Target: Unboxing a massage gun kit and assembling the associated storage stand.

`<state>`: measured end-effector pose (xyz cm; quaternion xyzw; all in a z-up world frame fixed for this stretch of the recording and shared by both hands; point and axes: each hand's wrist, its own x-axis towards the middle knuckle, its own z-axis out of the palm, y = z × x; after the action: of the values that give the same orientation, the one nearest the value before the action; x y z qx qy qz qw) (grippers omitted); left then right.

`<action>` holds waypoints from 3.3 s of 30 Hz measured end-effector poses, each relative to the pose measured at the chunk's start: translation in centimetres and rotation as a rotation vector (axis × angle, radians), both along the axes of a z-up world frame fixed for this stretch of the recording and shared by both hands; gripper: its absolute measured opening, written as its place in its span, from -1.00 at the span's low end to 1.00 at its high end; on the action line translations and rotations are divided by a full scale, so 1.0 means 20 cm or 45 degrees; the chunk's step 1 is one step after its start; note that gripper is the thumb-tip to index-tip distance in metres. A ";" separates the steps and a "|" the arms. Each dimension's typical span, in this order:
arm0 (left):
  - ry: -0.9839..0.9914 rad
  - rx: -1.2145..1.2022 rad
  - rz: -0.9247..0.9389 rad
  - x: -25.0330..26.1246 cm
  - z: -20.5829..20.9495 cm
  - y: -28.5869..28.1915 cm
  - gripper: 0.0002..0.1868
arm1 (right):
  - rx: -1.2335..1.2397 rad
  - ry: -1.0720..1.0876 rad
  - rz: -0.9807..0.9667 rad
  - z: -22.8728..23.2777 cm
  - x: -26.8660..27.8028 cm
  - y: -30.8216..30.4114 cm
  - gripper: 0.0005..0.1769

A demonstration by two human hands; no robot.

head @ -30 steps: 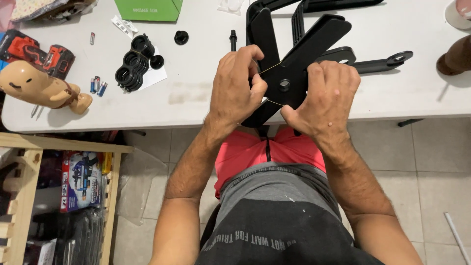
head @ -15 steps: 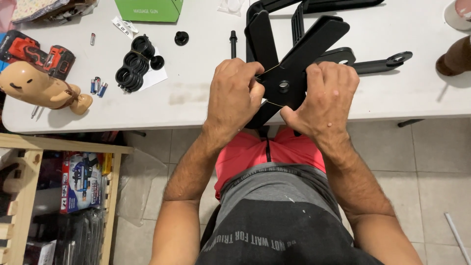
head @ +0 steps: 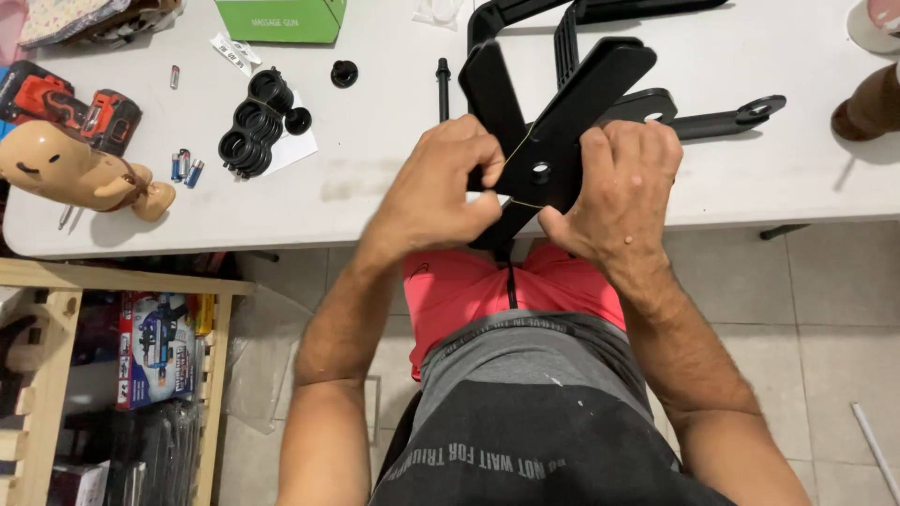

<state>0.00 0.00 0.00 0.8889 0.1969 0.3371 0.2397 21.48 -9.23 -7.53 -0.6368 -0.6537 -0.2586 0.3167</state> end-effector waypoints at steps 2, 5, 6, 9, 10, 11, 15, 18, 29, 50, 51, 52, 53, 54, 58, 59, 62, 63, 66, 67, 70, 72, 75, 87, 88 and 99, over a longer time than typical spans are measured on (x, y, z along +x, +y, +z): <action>-0.043 -0.274 -0.110 -0.05 0.05 0.01 -0.73 | -0.007 -0.009 0.097 0.01 0.01 0.00 -0.24; -0.083 -0.239 0.005 -0.11 0.05 0.07 -0.71 | -0.042 0.039 0.172 0.03 -0.02 -0.02 -0.23; -0.083 -0.239 0.008 -0.11 0.08 0.06 -0.71 | -0.042 0.039 0.175 0.07 -0.05 -0.04 -0.23; -0.032 -0.239 0.238 -0.12 0.15 0.06 -0.58 | -0.068 0.009 0.191 0.17 -0.10 -0.06 -0.32; -0.090 -0.161 0.223 -0.13 0.15 0.08 -0.59 | -0.104 0.009 0.207 0.17 -0.10 -0.06 -0.32; -0.147 -0.086 0.208 -0.13 0.14 0.09 -0.60 | -0.144 0.010 0.224 0.17 -0.10 -0.06 -0.33; -0.233 -0.373 0.337 -0.13 0.06 0.16 -0.54 | -0.142 0.000 0.283 0.17 -0.10 -0.06 -0.40; -0.394 -0.683 0.303 -0.13 -0.03 0.25 -0.55 | -0.176 -0.055 0.314 0.16 -0.10 -0.06 -0.39; -0.424 -0.980 0.126 -0.16 -0.10 0.27 -0.60 | -0.276 -0.033 0.482 0.12 -0.07 -0.06 -0.41; -1.261 -1.372 -0.727 0.00 -0.40 -0.12 -0.78 | -0.288 0.697 0.532 -0.06 -0.09 -0.05 -0.23; -1.263 -1.368 -0.726 -0.03 -0.53 -0.12 -0.78 | -0.288 0.695 0.535 -0.07 -0.09 -0.06 -0.23; -1.308 -1.466 -0.669 -0.05 -0.65 -0.11 -0.87 | -0.324 0.738 0.529 -0.08 -0.08 -0.07 -0.24; -1.344 -1.564 -0.616 -0.07 -0.76 -0.09 -0.70 | -0.355 0.783 0.519 -0.09 -0.07 -0.07 -0.24; -1.340 -1.560 -0.621 -0.07 -0.77 -0.10 -0.70 | -0.348 0.783 0.518 -0.07 -0.07 -0.05 -0.24; -1.330 -1.595 -0.883 -0.05 -0.86 -0.15 -0.38 | -0.381 0.867 0.552 -0.03 -0.06 -0.06 -0.13; -1.327 -1.553 -0.873 -0.05 -0.88 -0.15 -0.31 | -0.399 0.917 0.598 -0.02 -0.05 -0.06 -0.07; -1.420 -1.526 -0.594 -0.01 -0.75 -0.28 -0.39 | -0.483 1.149 0.687 -0.04 0.00 -0.07 -0.19; -1.423 -1.525 -0.592 -0.01 -0.76 -0.28 -0.39 | -0.486 1.148 0.688 -0.05 0.01 -0.06 -0.19; -1.419 -1.540 -0.478 -0.02 -0.74 -0.29 -0.52 | -0.567 1.221 0.754 -0.09 0.06 -0.06 -0.28; -1.405 -1.529 -0.419 -0.02 -0.69 -0.30 -0.57 | -0.618 1.297 0.784 -0.13 0.08 -0.07 -0.31; -1.362 -1.515 -0.343 -0.04 -0.60 -0.30 -0.65 | -0.707 1.423 0.862 -0.16 0.11 -0.10 -0.38; -1.332 -1.516 -0.327 -0.06 -0.54 -0.30 -0.68 | -0.746 1.474 0.906 -0.15 0.11 -0.12 -0.41; -1.278 -1.428 -0.236 -0.10 -0.47 -0.27 -0.80 | -0.699 1.626 0.954 -0.15 0.12 -0.13 -0.42; -1.102 -1.337 0.014 -0.24 -0.59 -0.13 -0.76 | -0.253 1.463 0.846 -0.17 0.22 -0.20 -0.58; -1.125 -1.423 0.008 -0.22 -0.63 -0.12 -0.79 | -0.231 1.536 0.887 -0.19 0.22 -0.19 -0.55; -0.834 -1.516 -0.150 0.04 -0.74 -0.24 -0.93 | -0.426 2.121 1.204 -0.25 -0.04 -0.17 -0.31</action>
<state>0.77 -4.76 -14.87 0.4667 0.2174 0.4094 0.7533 20.71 -12.72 -12.52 -0.3241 -0.4368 0.5251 0.6546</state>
